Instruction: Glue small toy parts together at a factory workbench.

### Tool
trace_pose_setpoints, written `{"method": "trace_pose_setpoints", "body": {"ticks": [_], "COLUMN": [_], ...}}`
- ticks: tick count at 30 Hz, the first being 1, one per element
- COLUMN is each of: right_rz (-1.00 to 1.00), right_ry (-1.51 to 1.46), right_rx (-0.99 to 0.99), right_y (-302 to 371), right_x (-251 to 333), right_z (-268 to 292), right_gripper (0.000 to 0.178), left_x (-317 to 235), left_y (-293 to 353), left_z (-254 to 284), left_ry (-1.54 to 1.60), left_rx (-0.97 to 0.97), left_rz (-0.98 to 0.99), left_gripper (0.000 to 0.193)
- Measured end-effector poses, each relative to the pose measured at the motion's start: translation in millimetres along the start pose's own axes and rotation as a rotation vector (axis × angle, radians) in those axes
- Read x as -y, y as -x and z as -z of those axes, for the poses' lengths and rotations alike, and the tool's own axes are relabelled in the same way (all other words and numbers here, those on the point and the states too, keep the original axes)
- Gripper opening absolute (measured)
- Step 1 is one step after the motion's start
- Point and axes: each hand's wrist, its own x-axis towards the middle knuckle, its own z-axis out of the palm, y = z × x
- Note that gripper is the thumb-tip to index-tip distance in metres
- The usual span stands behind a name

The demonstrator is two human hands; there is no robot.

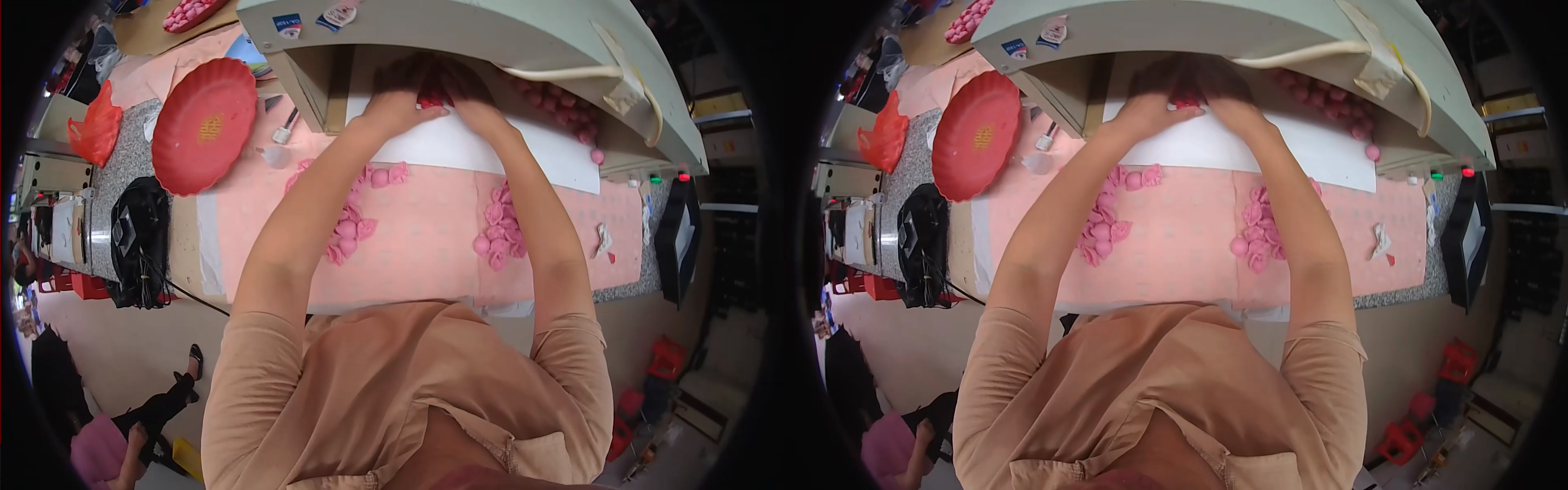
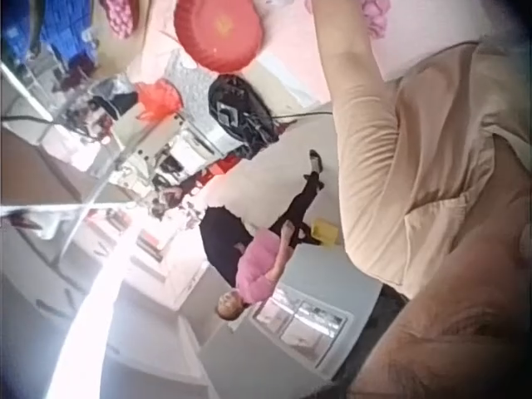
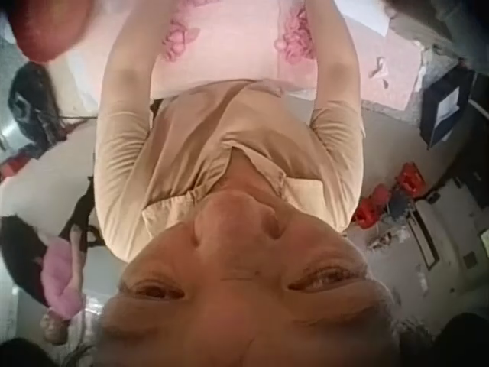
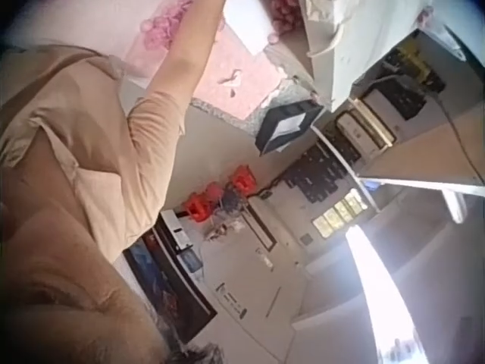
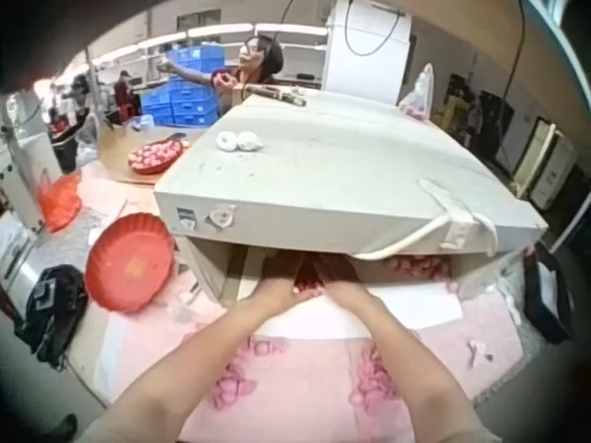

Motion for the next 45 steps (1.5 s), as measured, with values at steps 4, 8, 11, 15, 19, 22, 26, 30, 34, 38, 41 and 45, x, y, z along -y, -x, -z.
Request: {"method": "trace_pose_setpoints", "body": {"ticks": [4, 8, 11, 15, 19, 22, 26, 30, 34, 38, 41, 45], "right_rz": [0.154, 0.338, -0.127, -0.057, 0.509, 0.465, 0.326, 0.249, 0.061, 0.1, 0.146, 0.153], "right_ry": [0.105, 0.65, 0.175, -0.096, 0.332, 0.409, 0.31, 0.249, 0.079, -0.075, 0.003, 0.02], "right_rx": [-0.228, -0.262, 0.028, -0.088, -0.274, -0.321, -0.168, -0.116, 0.077, 0.032, 0.105, 0.05], "right_y": [28, 11, -11, 14, 14, 16, 22, 29, 68, 119, 144, 154], "right_x": [1, -32, -33, 23, 8, 8, 28, 39, 77, 112, 129, 166], "right_z": [-12, -8, 4, 3, -19, -18, -17, -18, -14, -43, -82, -96], "right_gripper": [0.044, 0.037, 0.043, 0.037, 0.032, 0.033, 0.043, 0.049, 0.048, 0.045, 0.052, 0.058], "left_x": [-12, -17, -34, -38, -24, -44, -88, -134, -132, -111, -94, -81], "left_y": [12, 19, 23, 21, 28, 33, 85, 168, 216, 224, 233, 249], "left_z": [1, -1, 7, 29, 16, 30, 69, 101, 97, 114, 134, 160], "left_ry": [-0.068, -0.194, -0.233, -0.248, -0.286, -0.316, -0.12, -0.218, -0.28, -0.283, -0.288, -0.288], "left_rx": [0.011, -0.021, 0.172, 0.296, 0.106, 0.299, 0.105, 0.302, 0.284, 0.313, 0.391, 0.376], "left_rz": [0.022, -0.008, 0.318, 0.411, 0.181, 0.342, 0.092, 0.075, 0.03, -0.101, -0.212, -0.237], "left_gripper": [0.092, 0.089, 0.081, 0.061, 0.048, 0.052, 0.056, 0.056, 0.048, 0.038, 0.045, 0.043]}}
